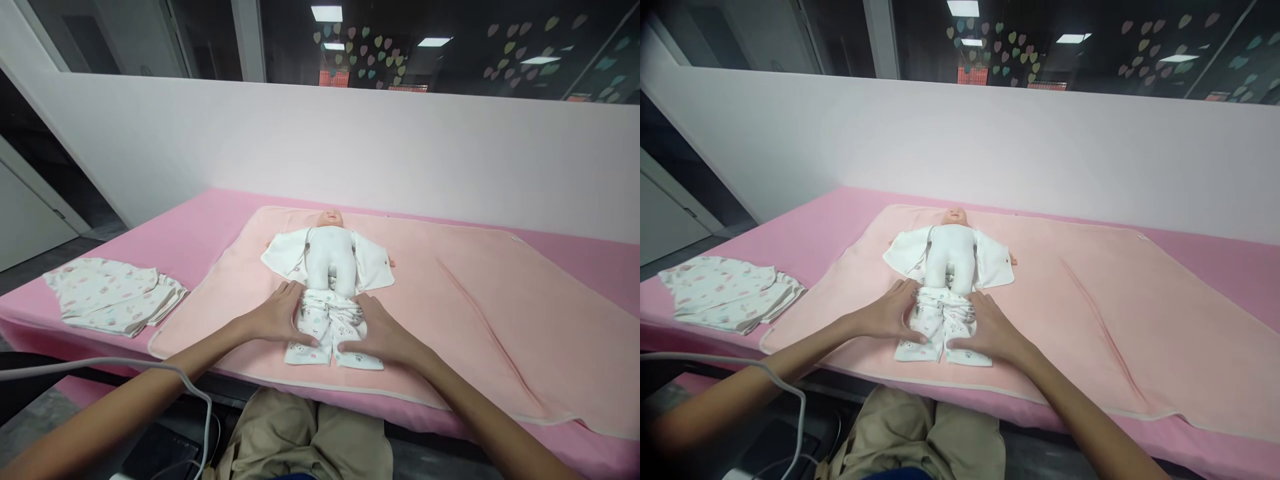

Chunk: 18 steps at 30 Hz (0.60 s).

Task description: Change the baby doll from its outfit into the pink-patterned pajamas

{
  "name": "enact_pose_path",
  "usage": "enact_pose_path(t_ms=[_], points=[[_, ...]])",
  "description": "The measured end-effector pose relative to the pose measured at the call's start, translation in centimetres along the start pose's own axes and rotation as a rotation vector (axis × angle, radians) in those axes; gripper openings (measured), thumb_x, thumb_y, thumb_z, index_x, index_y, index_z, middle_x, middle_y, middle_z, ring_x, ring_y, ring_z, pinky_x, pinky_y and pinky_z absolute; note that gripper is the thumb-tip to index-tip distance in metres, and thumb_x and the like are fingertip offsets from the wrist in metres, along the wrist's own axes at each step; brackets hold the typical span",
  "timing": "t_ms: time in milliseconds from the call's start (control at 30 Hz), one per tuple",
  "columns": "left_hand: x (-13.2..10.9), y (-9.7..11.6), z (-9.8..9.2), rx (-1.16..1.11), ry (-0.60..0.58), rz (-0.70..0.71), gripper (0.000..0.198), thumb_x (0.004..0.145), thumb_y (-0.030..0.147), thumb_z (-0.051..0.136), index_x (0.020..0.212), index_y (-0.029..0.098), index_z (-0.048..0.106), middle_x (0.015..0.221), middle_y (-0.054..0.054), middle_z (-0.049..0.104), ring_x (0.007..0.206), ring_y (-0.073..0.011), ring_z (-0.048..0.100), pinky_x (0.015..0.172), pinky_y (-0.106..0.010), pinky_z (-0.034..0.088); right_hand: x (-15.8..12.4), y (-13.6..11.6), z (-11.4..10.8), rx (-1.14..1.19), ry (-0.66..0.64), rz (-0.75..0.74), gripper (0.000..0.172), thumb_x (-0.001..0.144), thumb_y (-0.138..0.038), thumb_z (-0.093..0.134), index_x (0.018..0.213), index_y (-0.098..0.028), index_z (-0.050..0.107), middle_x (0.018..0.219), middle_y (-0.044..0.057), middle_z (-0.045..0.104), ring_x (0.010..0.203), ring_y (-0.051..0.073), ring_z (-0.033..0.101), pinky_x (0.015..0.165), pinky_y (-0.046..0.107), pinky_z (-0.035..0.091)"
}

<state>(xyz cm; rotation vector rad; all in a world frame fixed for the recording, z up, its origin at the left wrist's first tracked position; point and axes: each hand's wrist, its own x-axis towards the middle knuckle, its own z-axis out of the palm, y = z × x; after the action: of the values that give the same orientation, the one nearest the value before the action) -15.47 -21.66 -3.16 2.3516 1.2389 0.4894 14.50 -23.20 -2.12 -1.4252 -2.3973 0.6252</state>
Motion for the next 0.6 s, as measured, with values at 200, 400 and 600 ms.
enact_pose_path(t_ms=[200, 400, 600], points=[[-2.6, 0.8, 2.8, -0.006, 0.093, 0.020, 0.080, 0.068, 0.078, 0.078, 0.117, 0.021, 0.052, 0.120, -0.009, 0.054, 0.106, -0.0303, 0.048, 0.095, -0.044, 0.041, -2.9, -0.3, 2.0, -0.050, 0.100, -0.040, 0.063, 0.084, -0.049, 0.081, 0.130, -0.019, 0.051, 0.122, 0.010, 0.057, 0.109, 0.024, 0.055, 0.087, 0.033, 0.047], [-4.7, 1.9, 2.2, -0.006, 0.119, 0.140, 0.035, 0.092, 0.055, 0.067, 0.095, 0.021, 0.057, 0.094, -0.004, 0.060, 0.092, -0.0241, 0.053, 0.090, -0.039, 0.039, -5.1, -1.6, 2.5, -0.165, 0.282, -0.149, 0.009, 0.086, -0.012, 0.062, 0.093, -0.017, 0.058, 0.091, 0.007, 0.059, 0.085, 0.020, 0.051, 0.076, 0.031, 0.038], [-8.0, 5.0, -2.3, -0.335, -0.019, 0.048, 0.019, 0.079, 0.029, 0.071, 0.084, 0.021, 0.055, 0.083, 0.001, 0.056, 0.077, -0.0176, 0.052, 0.071, -0.029, 0.040, -10.3, -5.2, -1.6, 0.011, 0.174, -0.073, 0.014, 0.090, -0.023, 0.066, 0.082, -0.019, 0.055, 0.083, 0.004, 0.059, 0.077, 0.017, 0.052, 0.070, 0.030, 0.038]])
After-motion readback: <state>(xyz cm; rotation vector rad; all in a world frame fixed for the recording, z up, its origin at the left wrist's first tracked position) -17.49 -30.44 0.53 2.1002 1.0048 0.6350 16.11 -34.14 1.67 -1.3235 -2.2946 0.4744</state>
